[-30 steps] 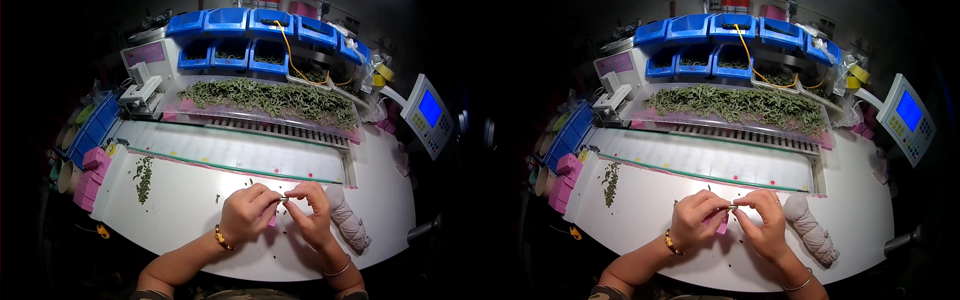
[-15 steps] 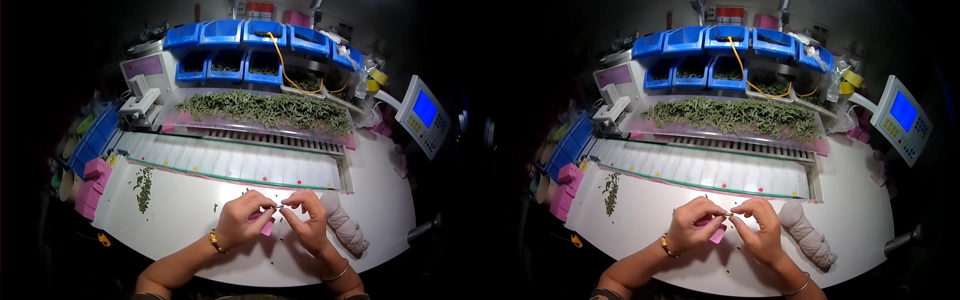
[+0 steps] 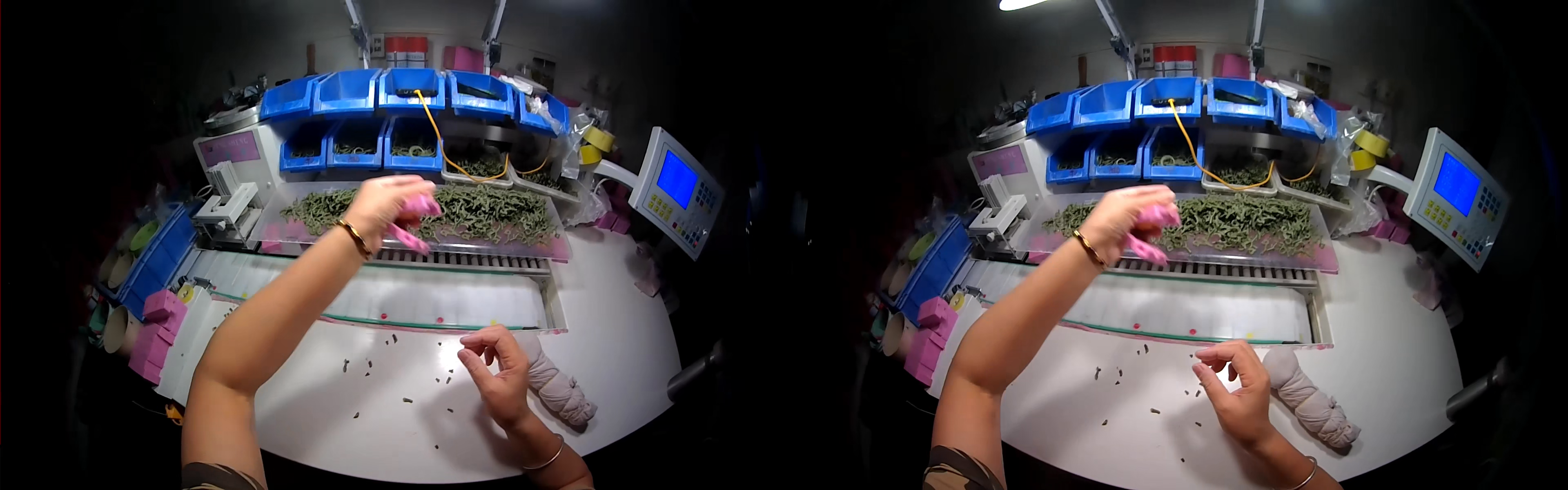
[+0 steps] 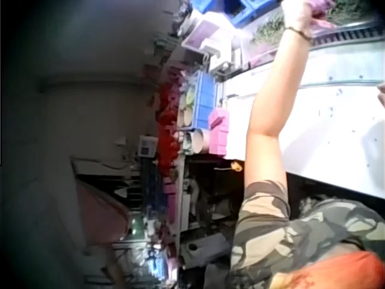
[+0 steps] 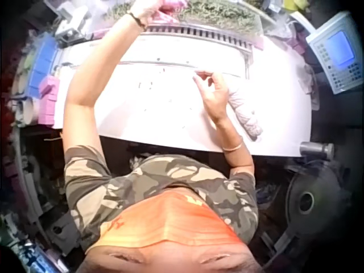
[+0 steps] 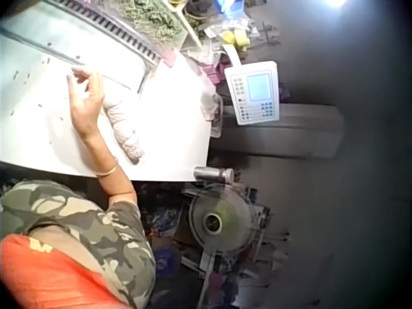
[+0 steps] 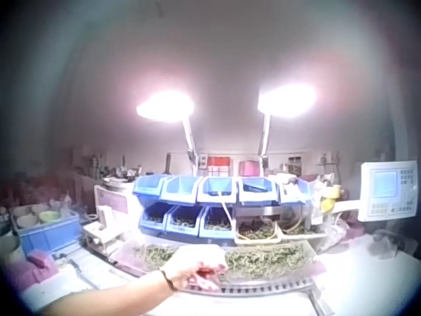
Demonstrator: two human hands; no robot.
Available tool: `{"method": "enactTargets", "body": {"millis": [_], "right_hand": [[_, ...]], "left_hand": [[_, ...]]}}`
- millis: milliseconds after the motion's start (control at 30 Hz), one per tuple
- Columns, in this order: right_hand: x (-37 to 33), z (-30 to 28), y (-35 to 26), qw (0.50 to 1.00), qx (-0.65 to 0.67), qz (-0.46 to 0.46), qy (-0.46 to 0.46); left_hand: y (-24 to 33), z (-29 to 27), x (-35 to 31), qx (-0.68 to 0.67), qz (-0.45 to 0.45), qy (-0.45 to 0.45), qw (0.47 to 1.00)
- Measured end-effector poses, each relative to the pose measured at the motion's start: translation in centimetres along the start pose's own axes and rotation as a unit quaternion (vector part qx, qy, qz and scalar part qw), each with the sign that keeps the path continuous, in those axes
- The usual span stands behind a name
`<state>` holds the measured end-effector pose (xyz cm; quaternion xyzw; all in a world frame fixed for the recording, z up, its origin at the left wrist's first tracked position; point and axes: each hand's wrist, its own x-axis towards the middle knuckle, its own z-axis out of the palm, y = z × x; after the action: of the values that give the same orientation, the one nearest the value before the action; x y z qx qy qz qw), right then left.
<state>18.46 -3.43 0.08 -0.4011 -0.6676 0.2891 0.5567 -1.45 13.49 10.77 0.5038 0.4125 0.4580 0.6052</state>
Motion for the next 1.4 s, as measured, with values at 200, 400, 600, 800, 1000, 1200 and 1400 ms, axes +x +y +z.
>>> {"method": "enactTargets", "body": {"millis": [200,400,600,800,1000,1200,1400], "right_hand": [[-0.5,-0.3,-0.8,0.996,-0.063,-0.054,0.034],[-0.7,1.5,-0.8,0.956,-0.197,-0.201,-0.083],[-0.6,1.4,-1.2,0.956,-0.178,-0.204,-0.111],[-1.2,2.3,-1.2,0.917,-0.247,-0.289,-0.121],[-4.0,1.5,-3.5,0.841,-0.33,-0.389,-0.179],[-3.9,-6.1,-1.7,0.808,-0.529,-0.228,-0.127],[-4.3,-10.6,0.5,0.873,-0.452,0.015,-0.185]], "left_hand": [[-7.4,5.1,-4.3,-0.049,-0.028,-0.089,0.994],[-11.1,5.9,-10.3,-0.232,-0.146,-0.03,0.961],[-12.6,4.9,-13.5,-0.311,-0.138,-0.021,0.94],[-13.3,3.4,-14.4,-0.269,-0.171,-0.074,0.945],[-12.7,3.4,-14.0,-0.359,-0.189,-0.053,0.912],[-11.8,2.9,-15.0,-0.222,-0.199,-0.044,0.953],[-12.3,3.3,-15.3,-0.177,-0.182,-0.062,0.965]]}}
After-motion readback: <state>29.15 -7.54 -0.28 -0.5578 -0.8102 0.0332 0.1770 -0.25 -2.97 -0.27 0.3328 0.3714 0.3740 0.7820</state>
